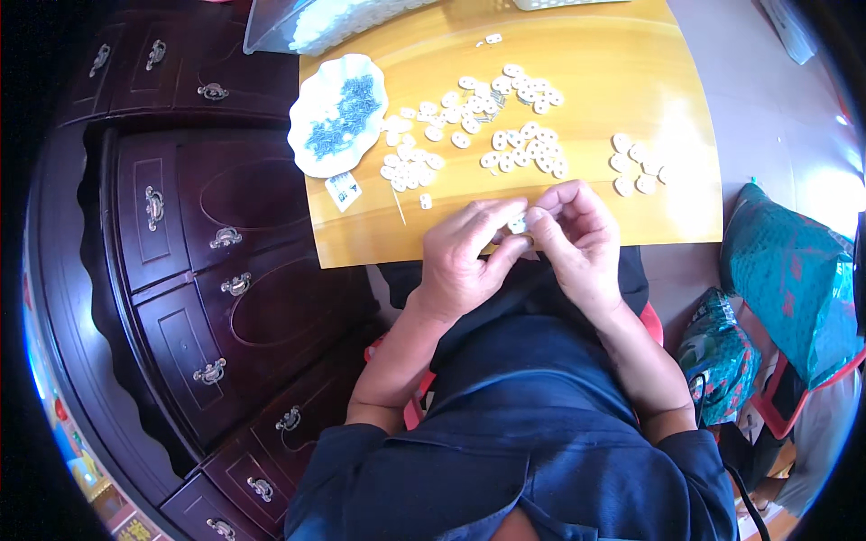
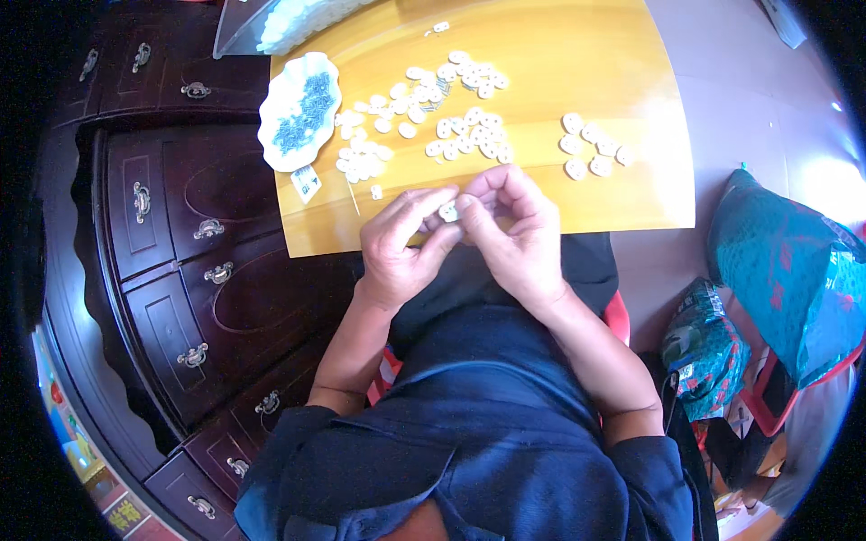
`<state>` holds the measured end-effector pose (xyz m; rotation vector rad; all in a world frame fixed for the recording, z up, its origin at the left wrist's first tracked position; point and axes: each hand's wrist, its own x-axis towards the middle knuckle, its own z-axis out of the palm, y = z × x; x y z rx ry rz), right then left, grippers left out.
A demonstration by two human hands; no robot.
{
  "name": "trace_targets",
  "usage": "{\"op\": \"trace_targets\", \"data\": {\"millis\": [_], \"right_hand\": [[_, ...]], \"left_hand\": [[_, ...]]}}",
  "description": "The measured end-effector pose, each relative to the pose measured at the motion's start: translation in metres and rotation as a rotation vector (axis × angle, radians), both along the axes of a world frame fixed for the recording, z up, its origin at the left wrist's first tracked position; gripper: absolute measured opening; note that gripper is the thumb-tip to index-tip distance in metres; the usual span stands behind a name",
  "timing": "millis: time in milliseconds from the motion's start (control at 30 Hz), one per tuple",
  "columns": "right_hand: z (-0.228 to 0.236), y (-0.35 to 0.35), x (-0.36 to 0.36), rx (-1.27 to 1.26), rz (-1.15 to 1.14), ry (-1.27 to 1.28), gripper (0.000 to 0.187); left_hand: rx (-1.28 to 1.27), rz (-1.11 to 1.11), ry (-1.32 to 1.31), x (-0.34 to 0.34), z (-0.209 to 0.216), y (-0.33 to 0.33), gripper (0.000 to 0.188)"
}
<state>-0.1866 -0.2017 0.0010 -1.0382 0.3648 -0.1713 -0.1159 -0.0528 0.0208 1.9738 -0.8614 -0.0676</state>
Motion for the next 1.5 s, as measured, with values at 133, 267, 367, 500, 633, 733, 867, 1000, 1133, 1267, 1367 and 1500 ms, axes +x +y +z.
{"op": "trace_targets", "data": {"millis": [133,267,367,500,633,733,867,1000,1133,1267,1367,1500], "right_hand": [[-0.006,-0.016,0.006,-0.477,-0.088,-0.045,0.005],[-0.002,-0.033,0.011,-0.732,-0.072,-0.009,0.004],[0.004,-0.048,0.013,-0.809,-0.063,0.018,0.005],[0.006,-0.068,0.007,-1.085,-0.046,0.094,0.010],[0.003,-0.077,0.001,-1.182,-0.069,0.135,0.011],[-0.002,-0.084,0.004,-1.270,-0.167,0.133,0.011],[-0.002,-0.085,0.007,-1.334,-0.193,0.141,0.011],[0.005,-0.072,0.005,-1.416,-0.294,0.073,0.014],[0.009,-0.042,0.001,-1.191,-0.220,-0.135,0.016],[0.003,-0.007,-0.006,-0.604,0.065,-0.062,0.016],[0.003,0.002,-0.010,-0.270,0.143,-0.034,0.024],[-0.012,-0.004,-0.011,-0.251,0.091,-0.069,0.025]], "left_hand": [[0.047,0.153,-0.046,0.007,-0.002,0.017,0.035],[0.205,0.330,-0.168,0.024,-0.011,0.051,0.024],[0.305,0.387,-0.131,0.029,-0.014,0.066,0.021],[0.291,0.396,-0.189,0.033,-0.025,0.069,0.021],[0.273,0.378,-0.145,0.034,-0.027,0.068,0.020],[0.316,0.360,-0.168,0.038,-0.021,0.065,0.017],[0.311,0.364,-0.142,0.038,-0.020,0.061,0.015],[0.311,0.326,-0.209,0.037,-0.022,0.056,0.014],[0.252,0.286,-0.054,0.031,-0.017,0.044,0.010],[-0.086,0.186,0.488,0.016,-0.013,0.029,0.008],[-0.255,0.077,0.623,-0.002,-0.004,0.004,0.004],[-0.253,0.067,0.675,-0.005,0.000,-0.006,0.001]]}}
